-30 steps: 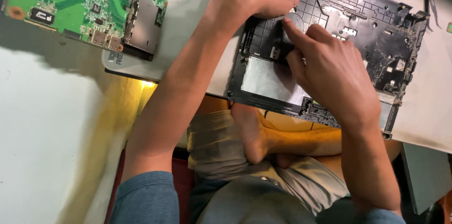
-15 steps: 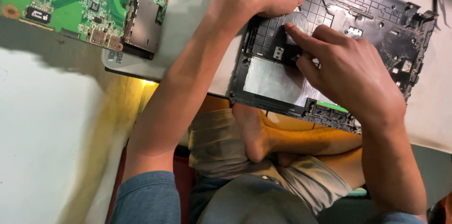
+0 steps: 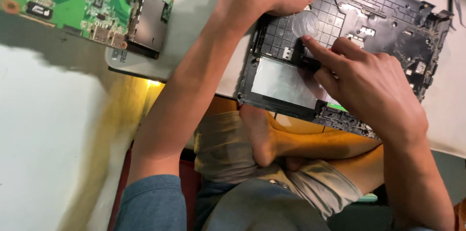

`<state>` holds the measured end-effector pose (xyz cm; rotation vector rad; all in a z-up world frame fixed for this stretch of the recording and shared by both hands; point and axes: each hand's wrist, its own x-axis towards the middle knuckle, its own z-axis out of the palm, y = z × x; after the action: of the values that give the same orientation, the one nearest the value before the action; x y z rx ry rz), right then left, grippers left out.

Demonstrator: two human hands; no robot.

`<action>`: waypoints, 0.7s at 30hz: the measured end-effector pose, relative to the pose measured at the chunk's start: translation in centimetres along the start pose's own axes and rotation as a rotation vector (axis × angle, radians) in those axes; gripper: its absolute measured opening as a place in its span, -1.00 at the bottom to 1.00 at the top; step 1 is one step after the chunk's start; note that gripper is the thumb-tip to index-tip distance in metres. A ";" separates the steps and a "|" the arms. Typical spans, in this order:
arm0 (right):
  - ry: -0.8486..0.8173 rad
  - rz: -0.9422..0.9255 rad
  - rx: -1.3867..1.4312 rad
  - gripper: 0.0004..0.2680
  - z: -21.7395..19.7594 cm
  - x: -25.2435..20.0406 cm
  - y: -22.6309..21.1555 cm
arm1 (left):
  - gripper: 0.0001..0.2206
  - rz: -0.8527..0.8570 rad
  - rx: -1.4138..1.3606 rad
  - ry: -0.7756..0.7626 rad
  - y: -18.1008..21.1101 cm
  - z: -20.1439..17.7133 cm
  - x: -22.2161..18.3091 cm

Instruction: Repairing a laptop by seating ribbon cables and using a screwdriver on the internal chassis

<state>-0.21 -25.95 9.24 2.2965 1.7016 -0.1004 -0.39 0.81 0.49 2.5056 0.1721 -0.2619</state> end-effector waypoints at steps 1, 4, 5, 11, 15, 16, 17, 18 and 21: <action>-0.015 -0.001 -0.032 -0.50 0.1 -0.1 0.0 | -0.55 0.032 0.000 0.008 -0.1 0.3 0.3; 0.061 -0.003 -0.006 -0.52 1.0 1.5 -0.2 | -0.57 -0.134 -0.025 -0.091 1.3 -1.3 -1.7; 0.059 -0.004 -0.004 -0.52 0.7 1.0 -0.2 | -0.57 -0.135 -0.026 -0.093 1.0 -0.7 -1.2; -0.022 0.022 0.039 -0.49 0.8 0.0 -0.1 | -0.58 0.030 0.035 0.043 0.0 0.8 0.2; 0.106 -0.069 0.077 -0.53 1.2 0.3 0.8 | -0.54 -0.074 -0.005 -0.038 0.4 -0.2 -0.4; 0.140 -0.098 0.117 -0.55 1.2 0.0 1.1 | -0.55 -0.021 0.007 0.011 0.1 0.1 -0.2; 0.141 -0.100 0.115 -0.55 1.3 -0.4 1.3 | -0.55 -0.022 0.007 0.013 0.0 0.1 0.0; 0.140 -0.090 0.141 -0.54 1.5 -0.9 1.6 | -0.59 -0.006 0.005 0.018 -0.1 0.3 0.2; 0.162 -0.075 0.193 -0.53 1.9 -1.5 1.6 | -0.62 0.017 -0.004 0.024 -0.4 0.8 0.5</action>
<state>1.08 -28.26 8.08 2.4366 1.9367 -0.0994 -0.10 0.68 -0.51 2.5057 0.1607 -0.2245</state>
